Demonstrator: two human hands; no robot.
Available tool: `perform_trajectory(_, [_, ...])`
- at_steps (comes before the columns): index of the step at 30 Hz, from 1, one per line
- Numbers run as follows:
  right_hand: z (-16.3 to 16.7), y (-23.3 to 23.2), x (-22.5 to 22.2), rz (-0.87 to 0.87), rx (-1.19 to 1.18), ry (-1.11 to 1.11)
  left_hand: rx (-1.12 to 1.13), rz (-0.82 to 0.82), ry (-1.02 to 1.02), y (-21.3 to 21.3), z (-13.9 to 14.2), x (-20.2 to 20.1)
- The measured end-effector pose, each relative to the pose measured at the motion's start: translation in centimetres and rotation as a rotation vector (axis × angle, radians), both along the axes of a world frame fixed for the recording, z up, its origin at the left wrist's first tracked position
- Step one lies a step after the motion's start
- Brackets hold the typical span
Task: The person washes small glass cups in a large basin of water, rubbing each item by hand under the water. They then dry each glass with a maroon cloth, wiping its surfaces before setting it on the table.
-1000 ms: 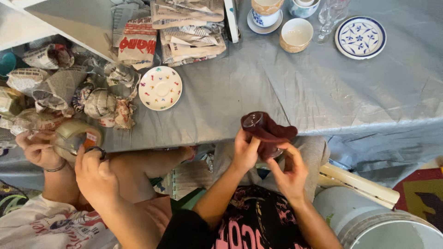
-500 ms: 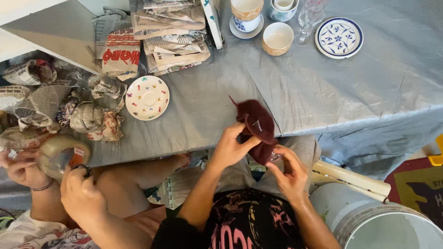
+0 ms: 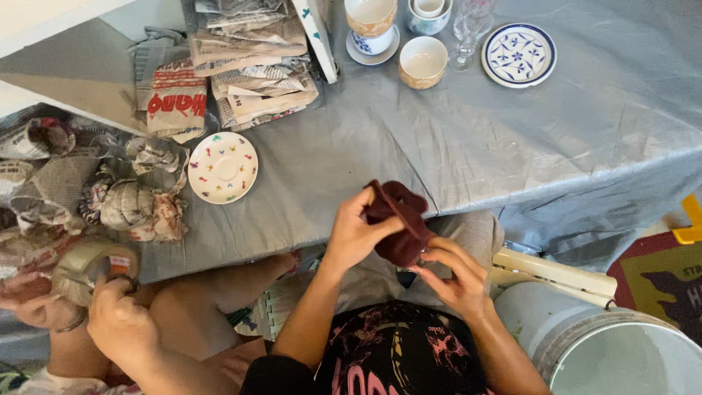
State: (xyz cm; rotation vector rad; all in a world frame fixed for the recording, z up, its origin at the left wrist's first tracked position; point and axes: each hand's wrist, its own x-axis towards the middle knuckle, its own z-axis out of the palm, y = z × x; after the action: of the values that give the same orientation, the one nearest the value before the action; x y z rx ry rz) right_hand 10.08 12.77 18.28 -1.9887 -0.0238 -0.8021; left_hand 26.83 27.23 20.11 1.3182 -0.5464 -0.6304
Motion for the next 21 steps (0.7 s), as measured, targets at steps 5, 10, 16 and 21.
perform_trajectory(5, [-0.2, -0.3, 0.2, -0.052, -0.026, -0.002, -0.271, 0.248, 0.257, -2.2, -1.3, -0.2])
perform_trajectory(10, [-1.1, -0.7, 1.4, -0.057, 0.118, 0.053, -0.492, 0.179, 0.639, -3.7, -4.8, -1.9])
perform_trajectory(16, [-1.2, -1.6, 3.0, 0.052, 0.851, 0.369, -0.086, 0.237, 0.004, -2.8, -11.5, -3.4])
perform_trajectory(21, [0.0, -3.4, 3.5, 0.097, 0.908, 0.462, -0.061, 0.505, 0.017, -3.6, -12.2, -3.5])
